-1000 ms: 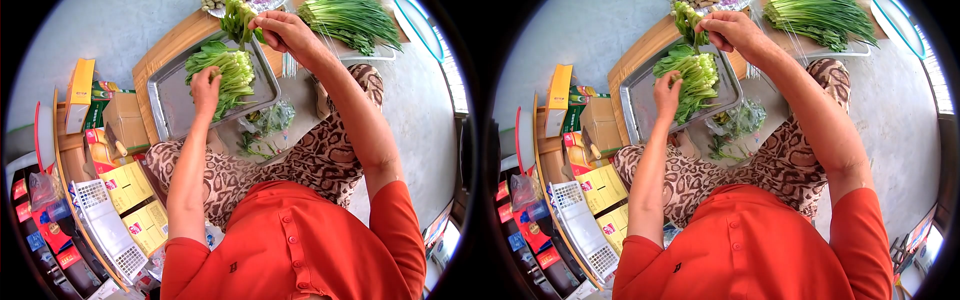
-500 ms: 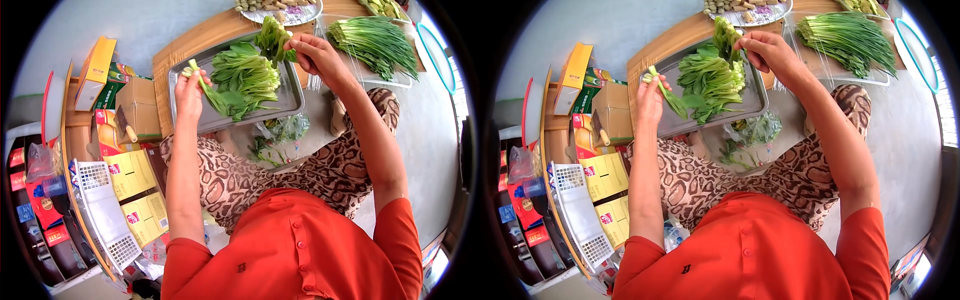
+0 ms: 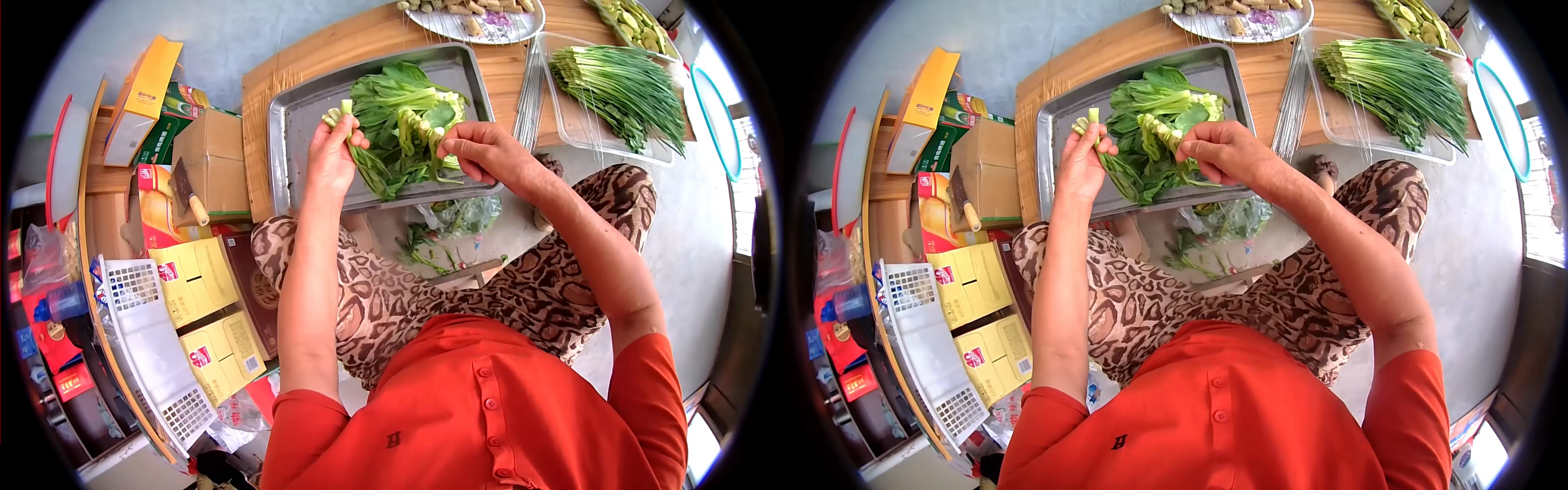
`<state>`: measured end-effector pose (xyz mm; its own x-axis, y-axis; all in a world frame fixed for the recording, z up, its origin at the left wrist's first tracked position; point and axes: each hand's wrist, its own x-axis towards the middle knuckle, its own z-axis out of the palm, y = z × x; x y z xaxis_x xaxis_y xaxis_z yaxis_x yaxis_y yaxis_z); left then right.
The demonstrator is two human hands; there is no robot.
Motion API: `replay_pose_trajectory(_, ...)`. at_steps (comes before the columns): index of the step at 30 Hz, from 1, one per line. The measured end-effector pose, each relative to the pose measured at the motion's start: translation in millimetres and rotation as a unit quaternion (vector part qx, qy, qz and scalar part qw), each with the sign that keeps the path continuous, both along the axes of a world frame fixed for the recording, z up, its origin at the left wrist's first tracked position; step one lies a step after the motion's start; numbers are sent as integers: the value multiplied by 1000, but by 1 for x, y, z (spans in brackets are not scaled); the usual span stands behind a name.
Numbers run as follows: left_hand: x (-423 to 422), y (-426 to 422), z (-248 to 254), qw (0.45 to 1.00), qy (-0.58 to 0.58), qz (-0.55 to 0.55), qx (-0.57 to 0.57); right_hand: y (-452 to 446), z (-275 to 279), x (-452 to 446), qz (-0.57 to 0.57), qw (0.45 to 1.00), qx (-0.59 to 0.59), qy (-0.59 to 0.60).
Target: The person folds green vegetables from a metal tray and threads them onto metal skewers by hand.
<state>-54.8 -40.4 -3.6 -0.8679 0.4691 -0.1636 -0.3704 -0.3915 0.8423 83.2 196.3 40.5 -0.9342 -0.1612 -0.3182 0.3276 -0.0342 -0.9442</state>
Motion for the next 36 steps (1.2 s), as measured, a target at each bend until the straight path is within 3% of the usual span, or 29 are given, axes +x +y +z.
replay_pose_trajectory(6,4,5,1,999,-45,-13,7,-3,2,-1,4,1000,-3,0)
replay_pose_trajectory(22,13,11,1,999,-25,-2,-47,-5,0,0,23,1000,6,6)
replay_pose_trajectory(36,17,13,2,996,-76,-55,8,-5,1,2,15,1000,10,7)
